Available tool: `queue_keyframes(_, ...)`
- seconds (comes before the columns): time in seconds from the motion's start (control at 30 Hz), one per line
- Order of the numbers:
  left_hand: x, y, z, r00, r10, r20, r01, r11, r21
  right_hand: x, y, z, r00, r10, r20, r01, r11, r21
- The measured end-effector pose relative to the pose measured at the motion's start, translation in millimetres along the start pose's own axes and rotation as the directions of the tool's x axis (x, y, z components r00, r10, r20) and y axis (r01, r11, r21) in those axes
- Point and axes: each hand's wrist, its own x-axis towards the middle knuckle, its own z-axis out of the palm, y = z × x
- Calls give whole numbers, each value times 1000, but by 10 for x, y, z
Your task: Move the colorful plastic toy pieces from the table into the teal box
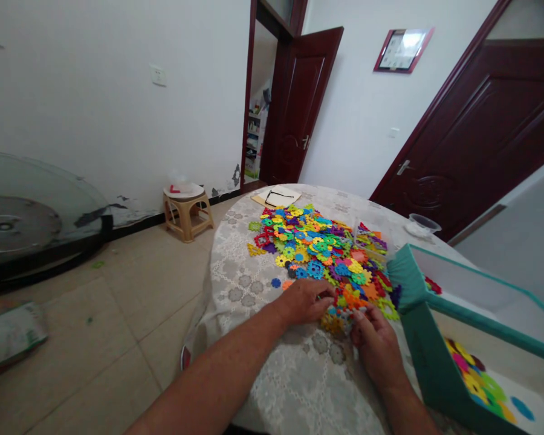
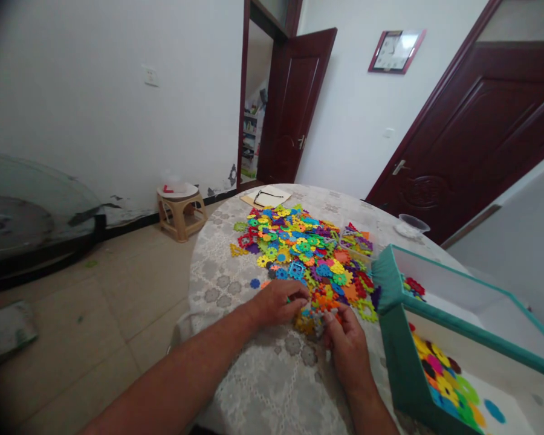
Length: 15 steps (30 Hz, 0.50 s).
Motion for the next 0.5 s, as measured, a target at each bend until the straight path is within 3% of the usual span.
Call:
queue_keyframes(0.07, 27, -111, -160, 980, -37, -196, 76, 978, 197, 10, -5, -23, 999, -12, -47, 11, 1000, -19)
queue_keyframes(0.13, 37, -258, -379, 867, -141, -477, 337, 872, 355, 17, -19, -43, 996, -34, -85, 30, 998, -50)
queue_keyframes(0.2, 18, -416, -592, 721, -210, -660, 581, 702, 412, 17, -36, -50, 993, -50, -105, 42, 997, -71)
queue_keyframes(0.23, -2, -490, -676, 656, -256, -709, 677, 616, 404, 16, -45, -47, 993, -49, -108, 42, 997, -66)
queue_keyframes(0.3, -49, -611, -778, 589, -374, -716, 783, 482, 392, 11, -66, -30, 994, -37, -108, 34, 999, -26)
queue_keyframes(0.37, -85, -686, -804, 586, -434, -684, 805, 413, 427, 7, -86, -7, 994, -26, -111, 29, 999, 20)
queue_keyframes(0.5, -107, -721, -781, 605, -451, -656, 796, 354, 490, 17, -92, 19, 994, -21, -110, 34, 992, 118)
